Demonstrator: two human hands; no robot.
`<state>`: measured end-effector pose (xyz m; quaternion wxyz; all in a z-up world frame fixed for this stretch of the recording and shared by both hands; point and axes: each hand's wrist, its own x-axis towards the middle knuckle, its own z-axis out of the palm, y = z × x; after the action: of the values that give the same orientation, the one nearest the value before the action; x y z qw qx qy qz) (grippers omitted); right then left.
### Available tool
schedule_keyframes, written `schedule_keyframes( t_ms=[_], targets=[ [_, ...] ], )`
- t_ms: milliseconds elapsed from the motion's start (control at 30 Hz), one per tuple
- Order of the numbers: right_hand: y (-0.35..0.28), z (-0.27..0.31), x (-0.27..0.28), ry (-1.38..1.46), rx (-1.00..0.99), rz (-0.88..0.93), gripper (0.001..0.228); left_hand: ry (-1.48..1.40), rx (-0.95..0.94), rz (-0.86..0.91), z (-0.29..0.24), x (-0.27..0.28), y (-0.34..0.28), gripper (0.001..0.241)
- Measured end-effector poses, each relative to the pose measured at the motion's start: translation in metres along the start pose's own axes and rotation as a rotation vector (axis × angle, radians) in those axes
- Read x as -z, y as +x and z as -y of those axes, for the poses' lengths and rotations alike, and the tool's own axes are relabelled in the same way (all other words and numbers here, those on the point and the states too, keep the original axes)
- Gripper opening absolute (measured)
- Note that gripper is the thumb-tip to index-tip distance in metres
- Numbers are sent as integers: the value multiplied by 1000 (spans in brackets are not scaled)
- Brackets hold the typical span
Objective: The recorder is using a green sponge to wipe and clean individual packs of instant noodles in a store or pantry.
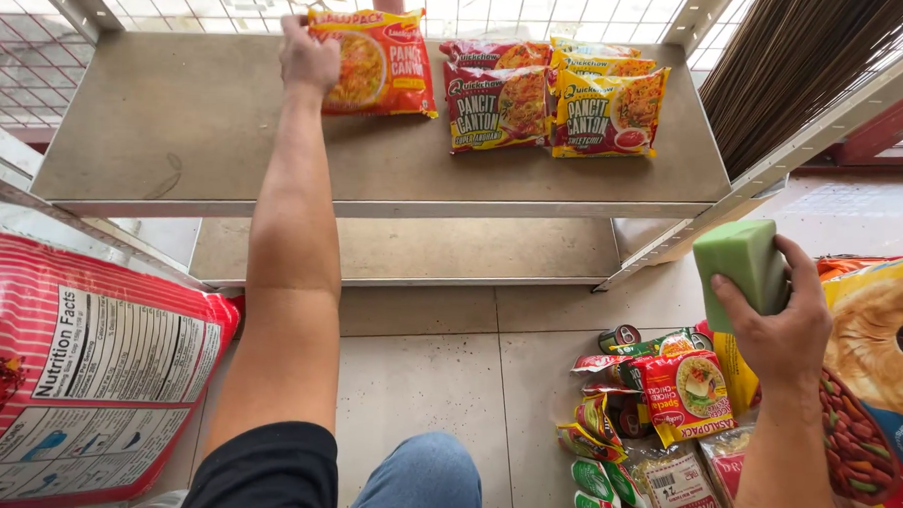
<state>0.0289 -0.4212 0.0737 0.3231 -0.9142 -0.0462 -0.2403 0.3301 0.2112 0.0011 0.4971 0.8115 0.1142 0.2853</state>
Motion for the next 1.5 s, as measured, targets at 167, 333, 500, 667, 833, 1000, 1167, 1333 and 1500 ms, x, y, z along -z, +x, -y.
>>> schedule_keyframes(
  t_ms=[167, 333, 500, 667, 833, 1000, 1167, 1333, 1500],
  targets=[
    [7, 3, -11, 36, -6, 13, 67, 514, -222, -90, -18, -4, -23, 63],
    [24, 16, -11, 145, -19, 15, 67, 631, -256, 51, -74, 2, -72, 50],
    [31, 6, -4, 335, -69, 85, 69, 600, -731, -59, -109, -1, -144, 40],
    [27, -20, 22, 207, -59, 91, 69, 22, -773, 325, -225, -38, -307, 21],
    [1, -47, 57, 88, -119, 156, 66, -173, -701, 886, -231, -116, -437, 16],
    [-50, -108, 100, -85, -323, 313, 71, 68, -478, 1340, -232, -187, -531, 25],
    [-126, -173, 127, -70, -547, 238, 72, 102, -361, 1345, -219, -251, -581, 36],
    [-199, -189, 154, -71, -882, 227, 81, -65, -314, 1099, -163, -303, -630, 48],
    [-271, -219, 162, 17, -1091, 221, 92, -129, 684, 989, -61, -360, -677, 54]
  ],
)
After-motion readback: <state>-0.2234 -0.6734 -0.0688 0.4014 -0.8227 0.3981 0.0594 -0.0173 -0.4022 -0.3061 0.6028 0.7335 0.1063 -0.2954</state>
